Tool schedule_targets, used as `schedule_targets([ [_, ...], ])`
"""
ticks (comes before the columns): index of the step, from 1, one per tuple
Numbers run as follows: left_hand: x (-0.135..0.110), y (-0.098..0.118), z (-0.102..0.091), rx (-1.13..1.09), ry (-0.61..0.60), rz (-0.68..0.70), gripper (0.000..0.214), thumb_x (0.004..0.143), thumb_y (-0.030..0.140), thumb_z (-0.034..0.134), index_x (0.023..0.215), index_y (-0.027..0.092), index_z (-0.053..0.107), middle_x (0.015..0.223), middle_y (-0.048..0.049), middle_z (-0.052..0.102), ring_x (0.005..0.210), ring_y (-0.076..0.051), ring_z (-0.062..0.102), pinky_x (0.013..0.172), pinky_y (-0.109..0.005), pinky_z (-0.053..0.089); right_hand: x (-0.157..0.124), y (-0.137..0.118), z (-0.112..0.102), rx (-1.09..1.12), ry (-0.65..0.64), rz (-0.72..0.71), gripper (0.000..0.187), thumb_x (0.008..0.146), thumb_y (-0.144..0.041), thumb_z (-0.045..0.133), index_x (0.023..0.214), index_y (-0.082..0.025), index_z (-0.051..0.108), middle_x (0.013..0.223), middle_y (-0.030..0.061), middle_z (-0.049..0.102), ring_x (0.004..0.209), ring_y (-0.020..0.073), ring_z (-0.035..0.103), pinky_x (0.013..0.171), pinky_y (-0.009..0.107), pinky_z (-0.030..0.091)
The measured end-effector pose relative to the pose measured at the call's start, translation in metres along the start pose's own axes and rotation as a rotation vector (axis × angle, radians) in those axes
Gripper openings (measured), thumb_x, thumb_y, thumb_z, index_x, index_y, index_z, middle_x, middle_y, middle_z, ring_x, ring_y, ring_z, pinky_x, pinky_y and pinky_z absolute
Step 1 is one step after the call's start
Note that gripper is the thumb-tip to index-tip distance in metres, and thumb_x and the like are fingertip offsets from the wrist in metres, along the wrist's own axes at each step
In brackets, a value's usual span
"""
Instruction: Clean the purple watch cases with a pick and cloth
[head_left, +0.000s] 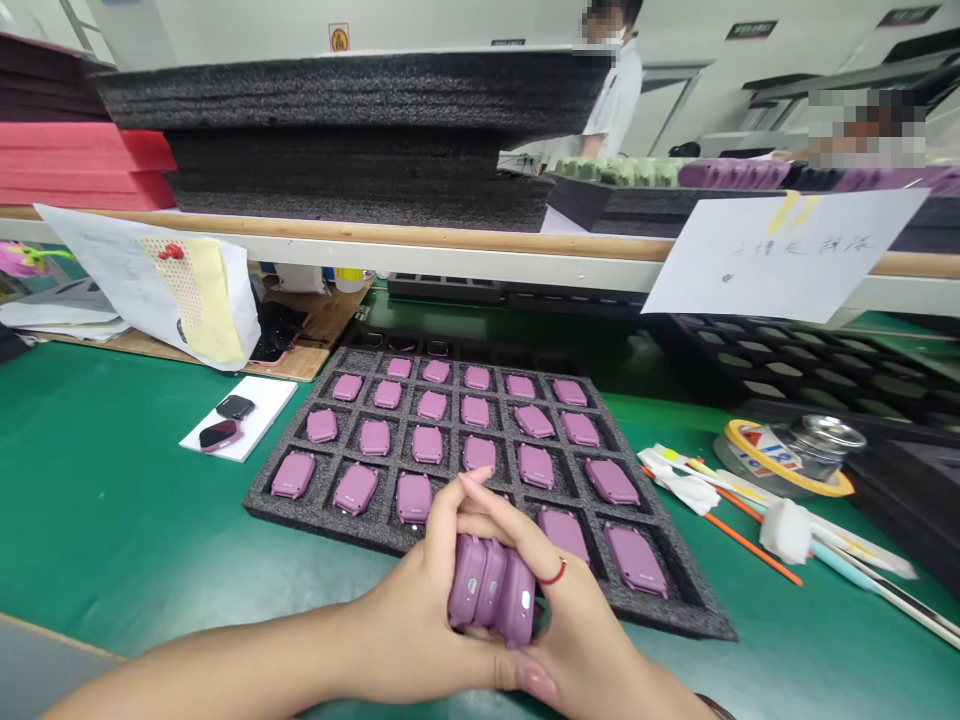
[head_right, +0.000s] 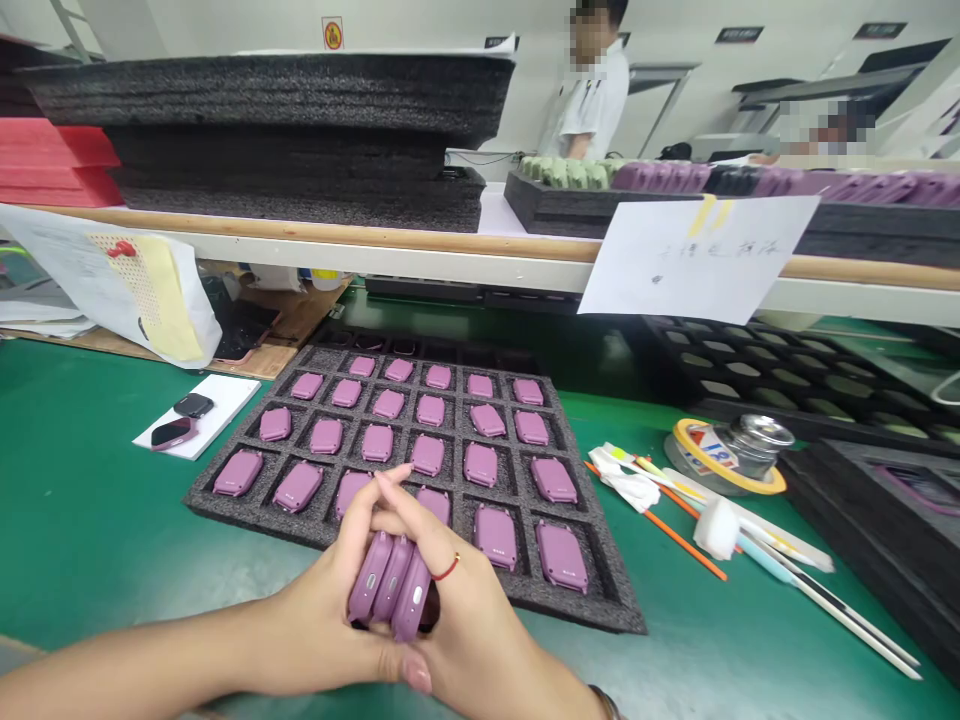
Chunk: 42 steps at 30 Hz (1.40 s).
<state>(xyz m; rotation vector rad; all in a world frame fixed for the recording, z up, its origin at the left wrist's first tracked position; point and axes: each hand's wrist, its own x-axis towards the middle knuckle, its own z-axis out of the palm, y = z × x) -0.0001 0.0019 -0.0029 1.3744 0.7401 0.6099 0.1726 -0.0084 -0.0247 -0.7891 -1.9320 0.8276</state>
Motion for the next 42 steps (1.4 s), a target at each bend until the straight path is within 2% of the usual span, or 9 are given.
schedule_targets([
  [6, 0.002, 0.002, -0.001, -0.212, 0.051, -0.059, 0.142, 0.062, 0.020, 0.093, 0.157, 0.031, -0.013, 0.148, -0.0221, 0.049, 0.129, -0.033, 0.059, 0.107, -0.051, 0.048, -0.001, 0.003, -0.007, -0.171, -0.052, -0.082, 0.088, 0.089, -0.023, 0.071, 0.159, -0.031, 0.019, 0.129, 0.0087, 0.069, 0.121, 0.0242, 0.066, 0.106, 0.040, 0.053],
  [9, 0.005, 0.000, -0.003, -0.243, 0.073, -0.090, 0.125, 0.056, 0.014, 0.093, 0.157, 0.027, 0.020, 0.142, -0.0172, 0.059, 0.127, -0.032, 0.061, 0.106, -0.047, 0.049, -0.001, 0.005, -0.011, -0.313, -0.083, -0.206, 0.078, 0.098, -0.032, 0.061, 0.161, -0.025, 0.015, 0.133, 0.0119, 0.067, 0.132, 0.0251, 0.058, 0.113, 0.045, 0.047],
  [12, 0.005, 0.001, -0.004, -0.146, 0.036, -0.058, 0.072, 0.059, 0.015, 0.092, 0.126, 0.017, 0.065, 0.113, -0.0097, 0.076, 0.112, -0.030, 0.070, 0.097, -0.040, 0.055, -0.001, 0.004, -0.015, -0.407, -0.118, -0.306, 0.072, 0.101, -0.029, 0.054, 0.161, -0.021, 0.016, 0.146, 0.0142, 0.057, 0.143, 0.0252, 0.046, 0.120, 0.048, 0.036],
  [16, 0.000, 0.004, -0.001, 0.044, 0.164, 0.028, 0.050, 0.059, 0.020, 0.092, 0.107, 0.020, 0.076, 0.104, -0.0042, 0.079, 0.098, -0.026, 0.074, 0.087, -0.033, 0.058, -0.003, -0.001, -0.023, -0.217, -0.068, -0.217, 0.089, 0.092, -0.059, 0.060, 0.161, -0.025, 0.015, 0.154, 0.0122, 0.046, 0.145, 0.0279, 0.042, 0.122, 0.046, 0.033],
  [24, -0.004, 0.005, 0.002, 0.259, 0.222, 0.257, 0.045, 0.066, 0.013, 0.088, 0.106, 0.025, 0.071, 0.106, -0.0003, 0.079, 0.098, -0.019, 0.075, 0.091, -0.025, 0.056, -0.001, 0.001, -0.021, 0.572, 0.030, 0.427, 0.069, 0.094, -0.074, 0.038, 0.151, -0.036, 0.034, 0.140, 0.0075, 0.058, 0.129, 0.0267, 0.057, 0.110, 0.047, 0.045],
  [32, -0.003, -0.005, 0.004, 0.213, 0.190, 0.331, 0.038, 0.076, 0.012, 0.081, 0.109, 0.026, 0.069, 0.110, -0.0007, 0.077, 0.108, -0.021, 0.071, 0.100, -0.028, 0.052, 0.005, -0.013, -0.012, 0.642, -0.066, 0.667, 0.118, 0.061, -0.064, 0.087, 0.153, -0.024, 0.026, 0.106, 0.0066, 0.073, 0.099, 0.0251, 0.073, 0.093, 0.042, 0.056],
  [35, -0.002, -0.011, 0.002, 0.229, 0.169, 0.412, 0.041, 0.077, 0.012, 0.080, 0.113, 0.029, 0.068, 0.112, -0.0004, 0.077, 0.111, -0.022, 0.069, 0.104, -0.030, 0.049, 0.005, -0.013, -0.006, 0.591, -0.008, 0.620, 0.118, 0.059, -0.042, 0.095, 0.153, -0.024, 0.027, 0.116, 0.0094, 0.073, 0.109, 0.0257, 0.071, 0.096, 0.040, 0.057],
  [38, -0.003, -0.016, 0.000, 0.302, 0.200, 0.457, 0.061, 0.079, 0.008, 0.077, 0.132, 0.034, 0.059, 0.138, -0.0029, 0.064, 0.133, -0.026, 0.055, 0.115, -0.038, 0.040, 0.002, -0.010, -0.003, 0.438, 0.077, 0.415, 0.110, 0.067, -0.027, 0.091, 0.155, -0.029, 0.025, 0.117, 0.0070, 0.074, 0.108, 0.0229, 0.073, 0.095, 0.036, 0.059],
  [42, -0.004, -0.014, 0.001, 0.125, 0.180, 0.235, 0.120, 0.062, 0.011, 0.091, 0.155, 0.041, 0.023, 0.166, -0.0088, 0.026, 0.149, -0.035, 0.034, 0.120, -0.051, 0.033, -0.004, -0.003, -0.006, 0.078, 0.175, 0.083, 0.106, 0.076, -0.021, 0.085, 0.157, -0.039, 0.021, 0.123, 0.0054, 0.071, 0.110, 0.0224, 0.072, 0.101, 0.038, 0.058],
])
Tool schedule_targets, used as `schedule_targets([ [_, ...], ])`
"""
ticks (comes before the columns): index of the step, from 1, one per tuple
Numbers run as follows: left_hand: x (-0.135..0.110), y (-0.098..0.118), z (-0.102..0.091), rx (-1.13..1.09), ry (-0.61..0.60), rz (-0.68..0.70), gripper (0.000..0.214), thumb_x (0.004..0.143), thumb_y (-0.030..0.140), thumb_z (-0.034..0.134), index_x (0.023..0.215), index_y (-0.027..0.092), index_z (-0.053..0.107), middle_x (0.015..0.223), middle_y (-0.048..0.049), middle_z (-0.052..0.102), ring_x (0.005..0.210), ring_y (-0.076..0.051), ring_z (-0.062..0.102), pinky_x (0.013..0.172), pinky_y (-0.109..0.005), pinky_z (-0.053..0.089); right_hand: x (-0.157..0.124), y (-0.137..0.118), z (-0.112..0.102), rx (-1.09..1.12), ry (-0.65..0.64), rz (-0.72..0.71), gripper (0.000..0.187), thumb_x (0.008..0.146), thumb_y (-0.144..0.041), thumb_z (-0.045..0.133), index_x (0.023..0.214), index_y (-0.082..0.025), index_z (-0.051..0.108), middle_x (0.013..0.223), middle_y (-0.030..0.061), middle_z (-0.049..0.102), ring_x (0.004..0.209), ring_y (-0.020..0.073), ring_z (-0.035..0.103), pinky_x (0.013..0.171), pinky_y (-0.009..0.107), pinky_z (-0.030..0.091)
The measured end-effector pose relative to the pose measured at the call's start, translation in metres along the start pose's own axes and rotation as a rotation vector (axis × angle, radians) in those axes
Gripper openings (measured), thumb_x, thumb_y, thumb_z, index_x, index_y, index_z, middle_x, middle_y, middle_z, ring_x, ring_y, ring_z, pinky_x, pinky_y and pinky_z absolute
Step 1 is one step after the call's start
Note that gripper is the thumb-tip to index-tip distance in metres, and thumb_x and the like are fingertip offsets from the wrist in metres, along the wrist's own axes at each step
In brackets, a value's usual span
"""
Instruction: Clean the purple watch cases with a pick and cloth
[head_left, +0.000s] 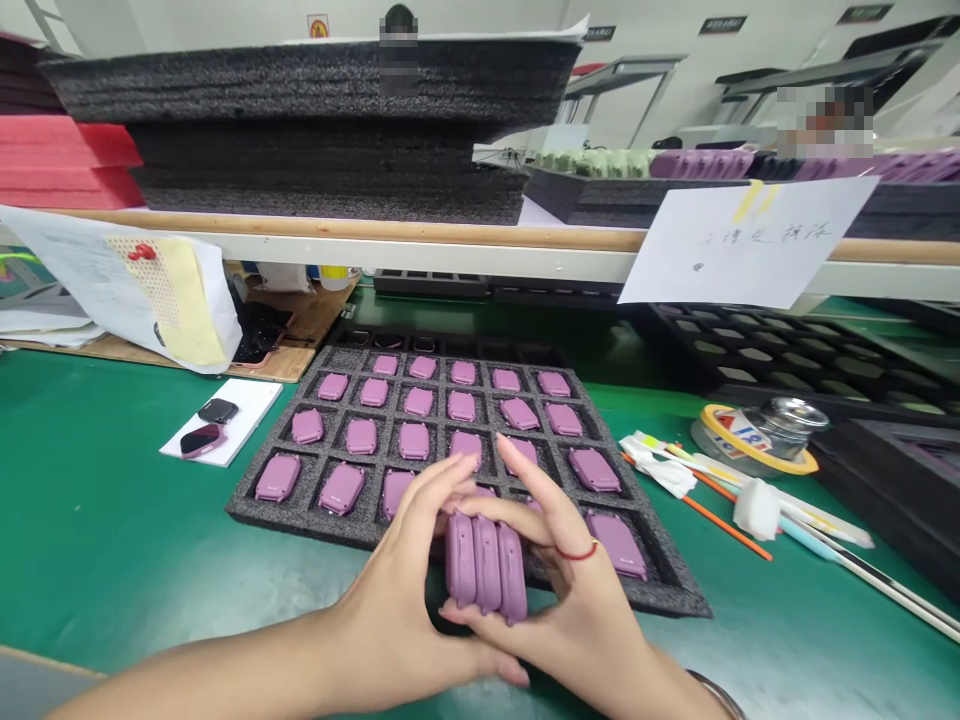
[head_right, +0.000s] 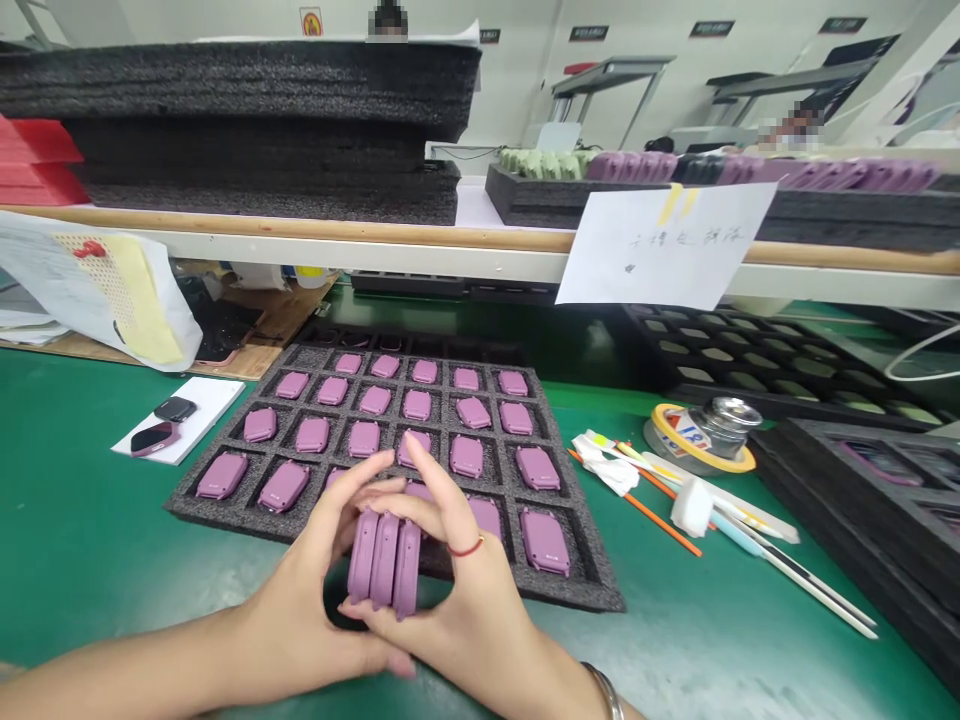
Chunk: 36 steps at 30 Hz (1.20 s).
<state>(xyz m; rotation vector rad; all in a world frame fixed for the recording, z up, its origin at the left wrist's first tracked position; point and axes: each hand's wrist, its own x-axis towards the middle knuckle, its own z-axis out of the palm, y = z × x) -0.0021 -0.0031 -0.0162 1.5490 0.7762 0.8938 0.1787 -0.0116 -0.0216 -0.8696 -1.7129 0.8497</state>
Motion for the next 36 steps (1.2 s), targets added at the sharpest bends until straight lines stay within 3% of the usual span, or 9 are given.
schedule_targets([
  [2, 0.003, 0.003, 0.001, -0.302, -0.095, -0.182, 0.137, 0.055, 0.015, 0.096, 0.158, 0.041, 0.009, 0.161, -0.0146, 0.034, 0.140, -0.036, 0.048, 0.111, -0.053, 0.044, -0.001, 0.003, -0.002, -0.104, 0.009, -0.103, 0.098, 0.079, -0.023, 0.083, 0.157, -0.037, 0.026, 0.140, 0.0098, 0.061, 0.120, 0.0257, 0.068, 0.102, 0.039, 0.058],
  [5, 0.010, 0.007, 0.001, -0.564, -0.211, -0.317, 0.094, 0.065, 0.024, 0.092, 0.146, 0.026, 0.045, 0.134, -0.0154, 0.064, 0.121, -0.033, 0.065, 0.101, -0.048, 0.053, -0.001, 0.005, -0.003, -0.158, -0.034, -0.181, 0.095, 0.084, -0.028, 0.079, 0.160, -0.031, 0.021, 0.135, 0.0105, 0.066, 0.124, 0.0279, 0.065, 0.106, 0.042, 0.056],
  [8, 0.015, 0.008, -0.001, -0.517, -0.241, -0.293, 0.048, 0.072, 0.019, 0.087, 0.117, 0.020, 0.071, 0.111, -0.0081, 0.073, 0.107, -0.025, 0.070, 0.097, -0.039, 0.054, 0.002, 0.005, -0.001, -0.161, -0.056, -0.205, 0.095, 0.088, -0.028, 0.075, 0.161, -0.030, 0.014, 0.120, 0.0071, 0.074, 0.124, 0.0257, 0.066, 0.105, 0.040, 0.056],
  [16, 0.013, 0.008, 0.003, -0.430, -0.093, -0.281, 0.037, 0.063, 0.018, 0.091, 0.096, 0.016, 0.076, 0.081, -0.0004, 0.070, 0.079, -0.016, 0.067, 0.078, -0.028, 0.054, 0.001, 0.002, 0.000, -0.267, -0.153, -0.261, 0.084, 0.096, -0.029, 0.065, 0.162, -0.028, 0.013, 0.129, 0.0091, 0.070, 0.124, 0.0239, 0.065, 0.108, 0.040, 0.053],
  [21, 0.009, 0.012, 0.000, -0.219, -0.003, -0.221, 0.045, 0.063, 0.022, 0.091, 0.104, 0.018, 0.075, 0.102, -0.0061, 0.077, 0.094, -0.023, 0.071, 0.088, -0.032, 0.055, 0.002, -0.004, -0.012, -0.155, -0.141, -0.176, 0.089, 0.088, -0.062, 0.063, 0.160, -0.029, 0.022, 0.142, 0.0119, 0.058, 0.131, 0.0286, 0.058, 0.111, 0.043, 0.048],
  [25, 0.005, 0.015, -0.003, 0.084, 0.041, -0.048, 0.040, 0.069, 0.018, 0.088, 0.108, 0.023, 0.076, 0.107, -0.0046, 0.079, 0.101, -0.024, 0.073, 0.094, -0.031, 0.054, 0.007, 0.002, -0.018, 0.014, 0.096, -0.025, 0.048, 0.103, -0.051, 0.043, 0.147, -0.032, 0.046, 0.122, 0.0059, 0.068, 0.118, 0.0206, 0.064, 0.106, 0.034, 0.050],
  [30, 0.005, 0.015, -0.003, 0.100, 0.031, 0.068, 0.037, 0.071, 0.014, 0.086, 0.106, 0.024, 0.077, 0.114, -0.0048, 0.078, 0.111, -0.025, 0.071, 0.103, -0.033, 0.051, 0.012, 0.005, -0.019, 0.103, 0.249, 0.031, 0.028, 0.104, -0.041, 0.047, 0.125, -0.029, 0.061, 0.102, 0.0044, 0.071, 0.102, 0.0179, 0.068, 0.093, 0.030, 0.054],
  [33, 0.005, 0.016, -0.002, -0.083, 0.024, -0.068, 0.041, 0.068, 0.016, 0.089, 0.106, 0.023, 0.076, 0.112, -0.0059, 0.078, 0.110, -0.026, 0.071, 0.103, -0.037, 0.051, 0.014, 0.000, -0.024, 0.044, 0.149, -0.072, 0.021, 0.096, -0.047, 0.060, 0.099, -0.026, 0.062, 0.100, 0.0053, 0.068, 0.100, 0.0205, 0.067, 0.087, 0.031, 0.057],
  [36, 0.007, 0.016, -0.001, -0.597, -0.008, -0.340, 0.039, 0.074, 0.027, 0.087, 0.109, 0.020, 0.072, 0.110, -0.0082, 0.078, 0.107, -0.026, 0.073, 0.099, -0.041, 0.055, 0.015, -0.004, -0.029, -0.125, -0.074, -0.200, 0.043, 0.072, -0.052, 0.085, 0.097, -0.025, 0.061, 0.113, 0.0080, 0.064, 0.108, 0.0252, 0.066, 0.087, 0.032, 0.059],
])
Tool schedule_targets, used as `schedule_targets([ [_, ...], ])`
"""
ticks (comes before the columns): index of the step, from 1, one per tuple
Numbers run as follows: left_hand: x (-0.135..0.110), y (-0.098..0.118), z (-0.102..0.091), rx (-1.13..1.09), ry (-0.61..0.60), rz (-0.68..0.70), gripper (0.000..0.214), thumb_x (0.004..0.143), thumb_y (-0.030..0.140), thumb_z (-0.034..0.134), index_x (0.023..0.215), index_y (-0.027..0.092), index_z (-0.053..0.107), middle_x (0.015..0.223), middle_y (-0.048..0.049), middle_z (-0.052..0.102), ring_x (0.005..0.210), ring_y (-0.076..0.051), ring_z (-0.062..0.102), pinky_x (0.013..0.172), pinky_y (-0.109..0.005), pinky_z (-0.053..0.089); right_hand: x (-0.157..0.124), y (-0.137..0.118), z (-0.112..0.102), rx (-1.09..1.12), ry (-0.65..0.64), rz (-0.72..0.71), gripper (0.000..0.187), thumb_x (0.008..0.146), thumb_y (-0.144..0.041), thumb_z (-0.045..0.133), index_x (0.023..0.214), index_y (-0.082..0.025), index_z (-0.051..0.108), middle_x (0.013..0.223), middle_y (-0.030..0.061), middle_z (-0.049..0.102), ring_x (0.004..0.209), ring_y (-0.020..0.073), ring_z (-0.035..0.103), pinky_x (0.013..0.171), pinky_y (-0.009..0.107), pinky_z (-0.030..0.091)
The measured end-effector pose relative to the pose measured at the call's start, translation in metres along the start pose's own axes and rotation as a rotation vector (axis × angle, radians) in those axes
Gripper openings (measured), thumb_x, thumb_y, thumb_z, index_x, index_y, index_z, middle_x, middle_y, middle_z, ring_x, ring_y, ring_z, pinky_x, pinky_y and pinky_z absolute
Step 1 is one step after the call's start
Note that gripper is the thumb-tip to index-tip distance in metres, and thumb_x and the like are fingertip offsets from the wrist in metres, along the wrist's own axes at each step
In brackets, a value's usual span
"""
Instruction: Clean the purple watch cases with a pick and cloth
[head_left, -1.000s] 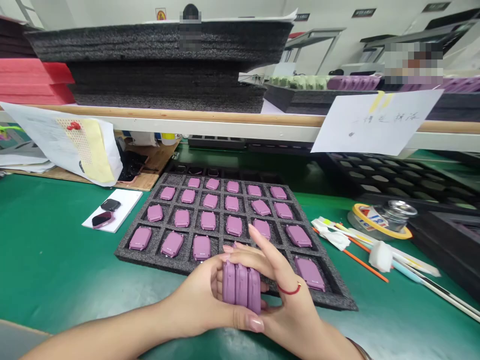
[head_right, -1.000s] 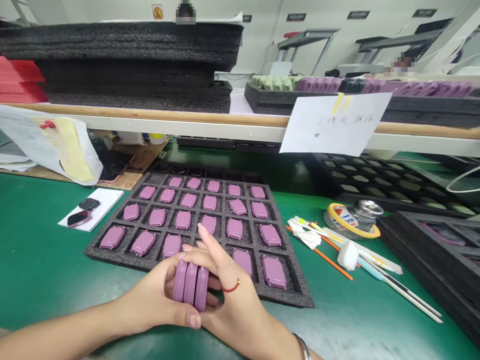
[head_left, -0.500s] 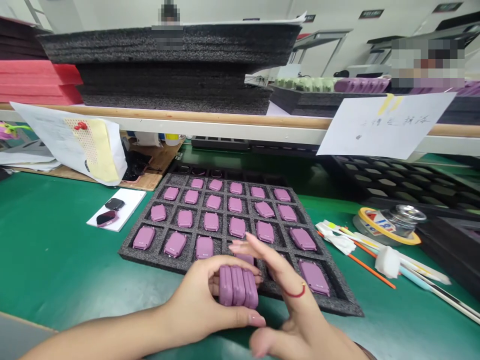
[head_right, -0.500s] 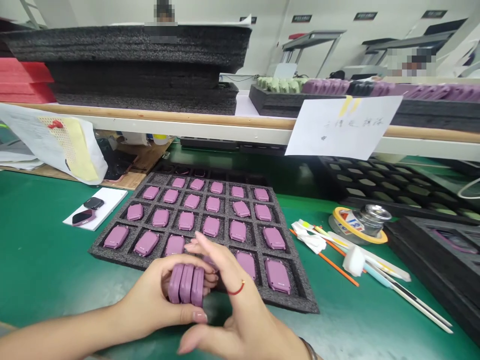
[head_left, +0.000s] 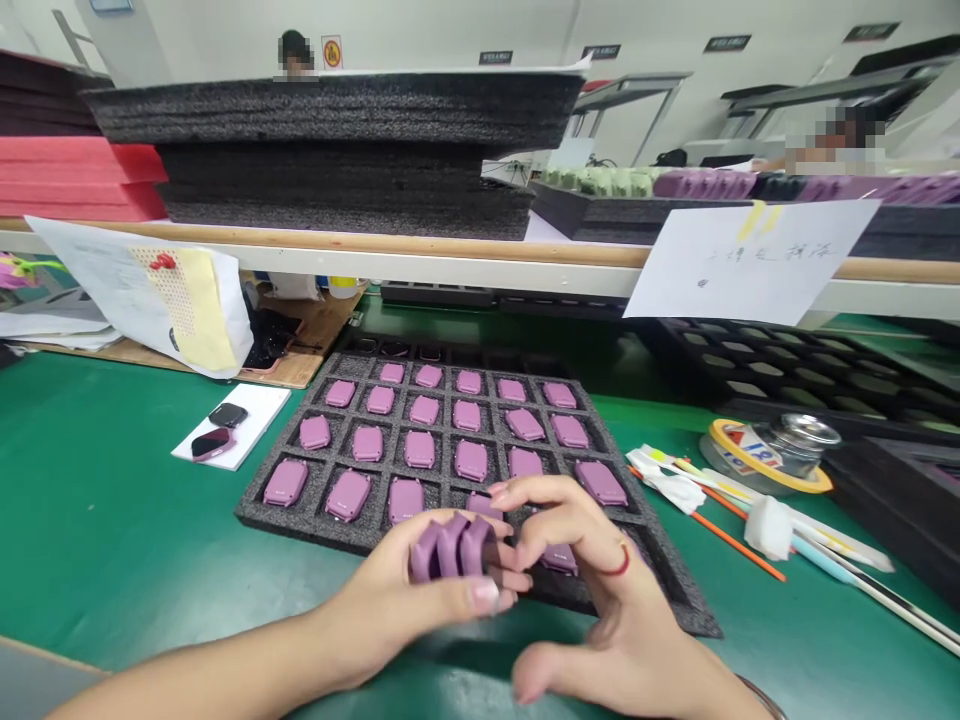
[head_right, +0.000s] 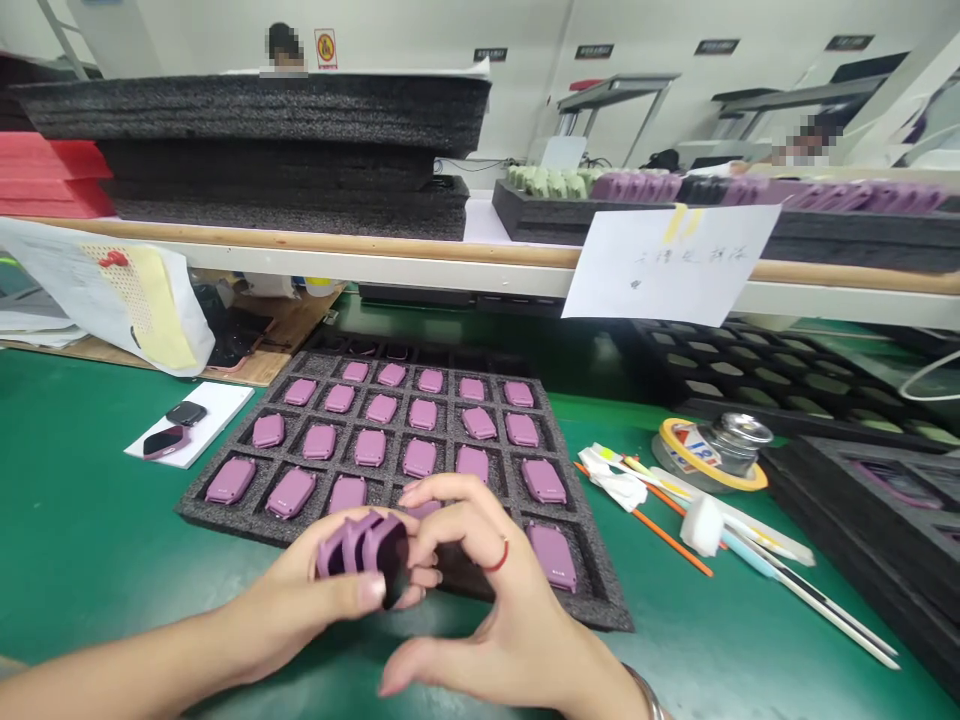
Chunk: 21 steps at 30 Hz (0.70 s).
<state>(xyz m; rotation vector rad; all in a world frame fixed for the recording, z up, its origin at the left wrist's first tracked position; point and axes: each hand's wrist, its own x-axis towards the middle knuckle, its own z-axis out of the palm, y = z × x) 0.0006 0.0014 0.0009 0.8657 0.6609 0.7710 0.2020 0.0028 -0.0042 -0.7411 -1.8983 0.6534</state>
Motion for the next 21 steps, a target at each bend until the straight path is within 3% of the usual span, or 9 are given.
schedule_targets([
  [2, 0.002, 0.000, 0.000, -0.246, -0.038, -0.106, 0.034, 0.082, 0.035, 0.081, 0.108, 0.015, 0.072, 0.103, -0.0112, 0.078, 0.103, -0.025, 0.075, 0.095, -0.038, 0.056, 0.001, -0.002, -0.001, -0.078, -0.103, -0.020, 0.042, 0.072, -0.035, 0.089, 0.101, -0.026, 0.061, 0.120, 0.0084, 0.062, 0.109, 0.0234, 0.067, 0.087, 0.029, 0.060],
  [5, 0.004, 0.000, 0.001, -0.343, -0.069, -0.149, 0.038, 0.088, 0.045, 0.073, 0.101, 0.010, 0.075, 0.093, -0.0132, 0.078, 0.091, -0.022, 0.076, 0.085, -0.029, 0.058, 0.002, -0.005, 0.002, -0.110, -0.115, 0.050, 0.024, 0.079, -0.017, 0.080, 0.092, -0.025, 0.062, 0.118, 0.0073, 0.067, 0.099, 0.0192, 0.071, 0.084, 0.028, 0.060],
  [10, 0.003, -0.003, 0.001, -0.328, -0.044, -0.135, 0.036, 0.084, 0.046, 0.076, 0.098, 0.013, 0.073, 0.093, -0.0091, 0.075, 0.079, -0.019, 0.074, 0.075, -0.030, 0.061, 0.009, -0.017, 0.005, -0.033, -0.044, 0.174, 0.019, 0.077, -0.014, 0.075, 0.088, -0.025, 0.063, 0.114, 0.0073, 0.072, 0.099, 0.0218, 0.072, 0.088, 0.033, 0.059],
  [15, 0.006, -0.008, -0.002, -0.294, -0.012, -0.082, 0.035, 0.083, 0.046, 0.077, 0.095, 0.014, 0.069, 0.082, -0.0081, 0.074, 0.066, -0.013, 0.067, 0.054, -0.018, 0.050, 0.011, -0.020, 0.008, 0.059, -0.043, 0.266, 0.009, 0.080, -0.020, 0.075, 0.080, -0.023, 0.066, 0.113, 0.0078, 0.073, 0.094, 0.0218, 0.074, 0.081, 0.033, 0.061],
  [18, 0.008, -0.010, -0.002, -0.307, -0.046, -0.090, 0.036, 0.082, 0.048, 0.077, 0.091, 0.014, 0.069, 0.072, -0.0050, 0.070, 0.058, -0.011, 0.063, 0.047, -0.016, 0.038, 0.011, -0.016, 0.007, 0.115, 0.048, 0.310, 0.012, 0.087, -0.028, 0.072, 0.076, -0.022, 0.072, 0.107, 0.0097, 0.075, 0.088, 0.0223, 0.074, 0.080, 0.036, 0.063],
  [21, 0.008, -0.011, -0.002, -0.350, -0.072, -0.127, 0.039, 0.080, 0.048, 0.079, 0.093, 0.012, 0.072, 0.081, -0.0094, 0.074, 0.052, -0.008, 0.057, 0.044, -0.017, 0.028, 0.011, -0.011, 0.001, 0.132, 0.294, 0.263, 0.018, 0.087, -0.036, 0.074, 0.074, -0.024, 0.075, 0.086, 0.0071, 0.076, 0.085, 0.0216, 0.074, 0.074, 0.033, 0.064],
])
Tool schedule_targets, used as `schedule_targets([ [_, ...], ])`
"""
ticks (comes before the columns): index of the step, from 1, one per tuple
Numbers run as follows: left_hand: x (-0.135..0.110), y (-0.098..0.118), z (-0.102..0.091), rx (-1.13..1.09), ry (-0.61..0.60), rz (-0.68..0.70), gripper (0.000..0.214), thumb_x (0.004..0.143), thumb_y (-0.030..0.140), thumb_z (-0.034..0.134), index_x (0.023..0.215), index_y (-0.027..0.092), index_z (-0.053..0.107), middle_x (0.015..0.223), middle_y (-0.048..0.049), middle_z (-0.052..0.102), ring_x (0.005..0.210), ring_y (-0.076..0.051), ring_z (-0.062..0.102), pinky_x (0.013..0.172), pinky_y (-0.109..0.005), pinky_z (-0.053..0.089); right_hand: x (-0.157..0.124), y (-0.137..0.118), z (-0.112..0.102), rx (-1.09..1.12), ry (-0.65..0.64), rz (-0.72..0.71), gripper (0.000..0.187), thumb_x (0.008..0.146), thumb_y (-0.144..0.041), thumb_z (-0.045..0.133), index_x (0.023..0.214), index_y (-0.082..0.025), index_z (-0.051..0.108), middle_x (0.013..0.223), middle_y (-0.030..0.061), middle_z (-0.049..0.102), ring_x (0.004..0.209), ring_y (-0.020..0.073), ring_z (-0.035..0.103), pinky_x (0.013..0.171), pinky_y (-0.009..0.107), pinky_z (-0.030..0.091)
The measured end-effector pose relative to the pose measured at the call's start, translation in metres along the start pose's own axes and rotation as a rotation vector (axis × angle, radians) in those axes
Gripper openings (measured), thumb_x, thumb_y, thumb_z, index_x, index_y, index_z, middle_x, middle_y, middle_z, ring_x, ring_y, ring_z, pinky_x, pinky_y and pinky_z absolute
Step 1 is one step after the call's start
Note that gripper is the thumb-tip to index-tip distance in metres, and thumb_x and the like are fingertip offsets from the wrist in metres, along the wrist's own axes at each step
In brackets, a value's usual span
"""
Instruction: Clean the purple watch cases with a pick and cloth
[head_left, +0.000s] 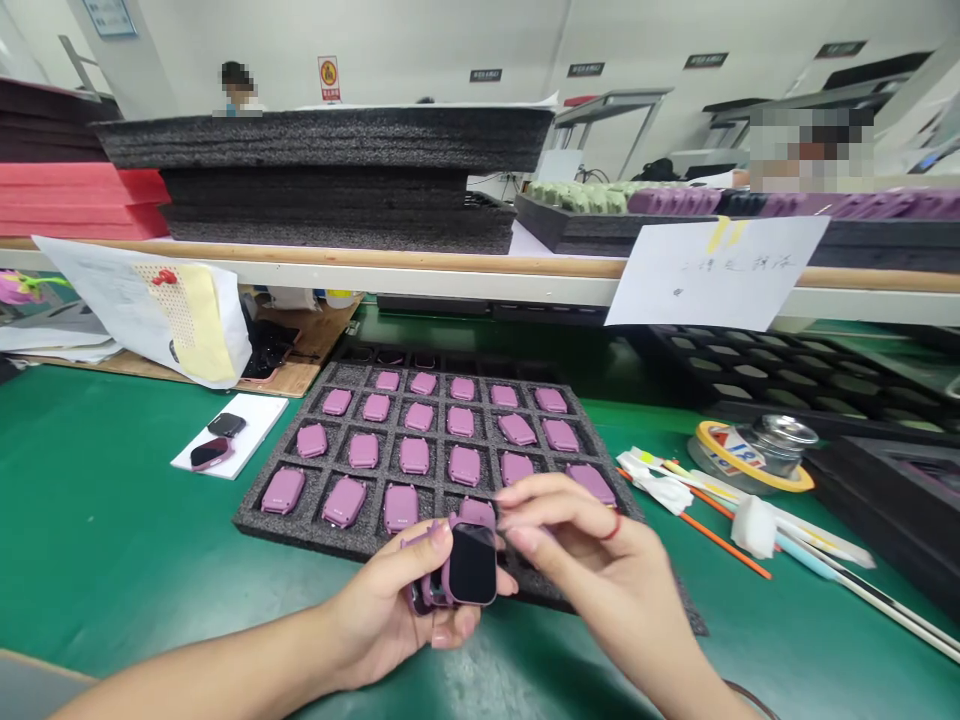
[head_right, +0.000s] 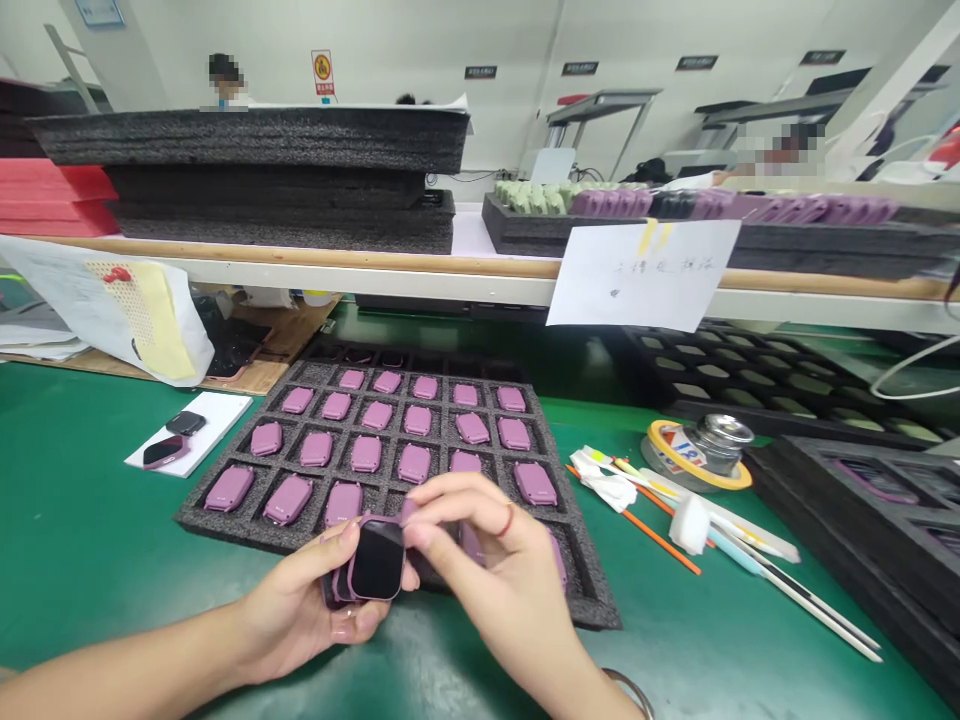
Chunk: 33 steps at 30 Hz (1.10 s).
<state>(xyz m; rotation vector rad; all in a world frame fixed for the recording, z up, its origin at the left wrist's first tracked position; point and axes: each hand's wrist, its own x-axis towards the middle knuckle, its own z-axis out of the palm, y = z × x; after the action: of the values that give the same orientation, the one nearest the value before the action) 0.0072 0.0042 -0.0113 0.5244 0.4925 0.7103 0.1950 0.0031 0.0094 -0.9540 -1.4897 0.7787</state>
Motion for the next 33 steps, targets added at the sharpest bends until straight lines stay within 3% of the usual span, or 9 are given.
schedule_targets([
  [3, 0.000, 0.001, -0.001, -0.045, -0.013, -0.045, 0.046, 0.077, 0.049, 0.080, 0.099, 0.009, 0.075, 0.090, -0.0150, 0.076, 0.049, -0.007, 0.054, 0.043, -0.018, 0.024, 0.001, 0.002, -0.007, 0.065, 0.250, -0.047, 0.013, 0.087, -0.034, 0.076, 0.078, -0.025, 0.074, 0.083, 0.0026, 0.074, 0.068, 0.0144, 0.072, 0.066, 0.025, 0.063],
  [6, 0.000, 0.003, -0.001, -0.073, -0.022, -0.069, 0.044, 0.077, 0.047, 0.078, 0.100, 0.009, 0.076, 0.090, -0.0153, 0.076, 0.048, -0.007, 0.053, 0.043, -0.019, 0.021, 0.000, 0.001, -0.010, 0.033, 0.316, -0.079, 0.003, 0.090, -0.024, 0.072, 0.090, -0.026, 0.074, 0.094, 0.0028, 0.077, 0.075, 0.0160, 0.076, 0.075, 0.028, 0.066],
  [9, 0.000, 0.005, 0.000, -0.074, -0.026, -0.070, 0.043, 0.078, 0.047, 0.076, 0.098, 0.010, 0.076, 0.089, -0.0144, 0.075, 0.047, -0.006, 0.052, 0.043, -0.019, 0.018, -0.004, -0.001, -0.010, -0.134, 0.249, -0.240, 0.016, 0.090, -0.015, 0.068, 0.099, -0.028, 0.073, 0.098, 0.0038, 0.078, 0.096, 0.0222, 0.076, 0.086, 0.037, 0.066],
  [15, 0.000, 0.004, 0.002, -0.061, -0.011, -0.086, 0.046, 0.076, 0.052, 0.077, 0.094, 0.010, 0.075, 0.076, -0.0093, 0.071, 0.044, -0.006, 0.050, 0.041, -0.019, 0.018, -0.012, -0.001, -0.016, -0.381, -0.036, -0.542, 0.037, 0.086, -0.007, 0.070, 0.114, -0.031, 0.073, 0.099, 0.0017, 0.081, 0.086, 0.0216, 0.078, 0.076, 0.034, 0.067],
  [18, -0.001, 0.005, 0.002, -0.076, 0.008, -0.106, 0.044, 0.075, 0.053, 0.078, 0.085, 0.011, 0.073, 0.061, -0.0022, 0.061, 0.044, -0.007, 0.048, 0.042, -0.019, 0.018, -0.019, 0.003, -0.020, -0.384, -0.213, -0.542, 0.038, 0.095, -0.015, 0.062, 0.128, -0.033, 0.068, 0.106, 0.0010, 0.080, 0.095, 0.0219, 0.077, 0.086, 0.035, 0.065],
  [22, -0.001, 0.005, 0.001, -0.112, 0.033, -0.142, 0.044, 0.072, 0.051, 0.081, 0.090, 0.011, 0.073, 0.068, -0.0026, 0.062, 0.048, -0.007, 0.052, 0.043, -0.017, 0.020, -0.026, 0.010, -0.020, -0.421, -0.344, -0.562, 0.036, 0.102, -0.029, 0.050, 0.134, -0.037, 0.064, 0.104, 0.0001, 0.081, 0.093, 0.0231, 0.078, 0.087, 0.036, 0.064],
  [27, -0.001, 0.002, 0.000, -0.113, 0.088, -0.103, 0.045, 0.071, 0.051, 0.084, 0.089, 0.013, 0.069, 0.069, -0.0001, 0.060, 0.049, -0.005, 0.049, 0.042, -0.015, 0.023, -0.021, 0.007, -0.009, -0.490, -0.369, -0.678, 0.041, 0.095, -0.021, 0.064, 0.134, -0.033, 0.064, 0.097, -0.0004, 0.081, 0.087, 0.0222, 0.076, 0.087, 0.036, 0.062],
  [31, -0.002, -0.005, 0.002, 0.023, 0.078, 0.009, 0.045, 0.072, 0.052, 0.084, 0.084, 0.014, 0.065, 0.063, 0.0039, 0.055, 0.042, -0.002, 0.039, 0.039, -0.016, 0.017, -0.019, 0.004, 0.007, -0.445, -0.268, -0.496, 0.065, 0.083, -0.038, 0.081, 0.141, -0.024, 0.055, 0.087, 0.0035, 0.074, 0.074, 0.0193, 0.067, 0.068, 0.033, 0.059],
  [33, -0.001, -0.006, 0.003, 0.068, 0.080, 0.042, 0.045, 0.072, 0.050, 0.086, 0.085, 0.014, 0.063, 0.067, 0.0029, 0.058, 0.042, -0.001, 0.039, 0.039, -0.016, 0.016, -0.019, 0.006, 0.011, -0.365, -0.289, -0.354, 0.065, 0.082, -0.040, 0.081, 0.139, -0.024, 0.054, 0.084, 0.0020, 0.067, 0.071, 0.0167, 0.064, 0.062, 0.028, 0.057],
])
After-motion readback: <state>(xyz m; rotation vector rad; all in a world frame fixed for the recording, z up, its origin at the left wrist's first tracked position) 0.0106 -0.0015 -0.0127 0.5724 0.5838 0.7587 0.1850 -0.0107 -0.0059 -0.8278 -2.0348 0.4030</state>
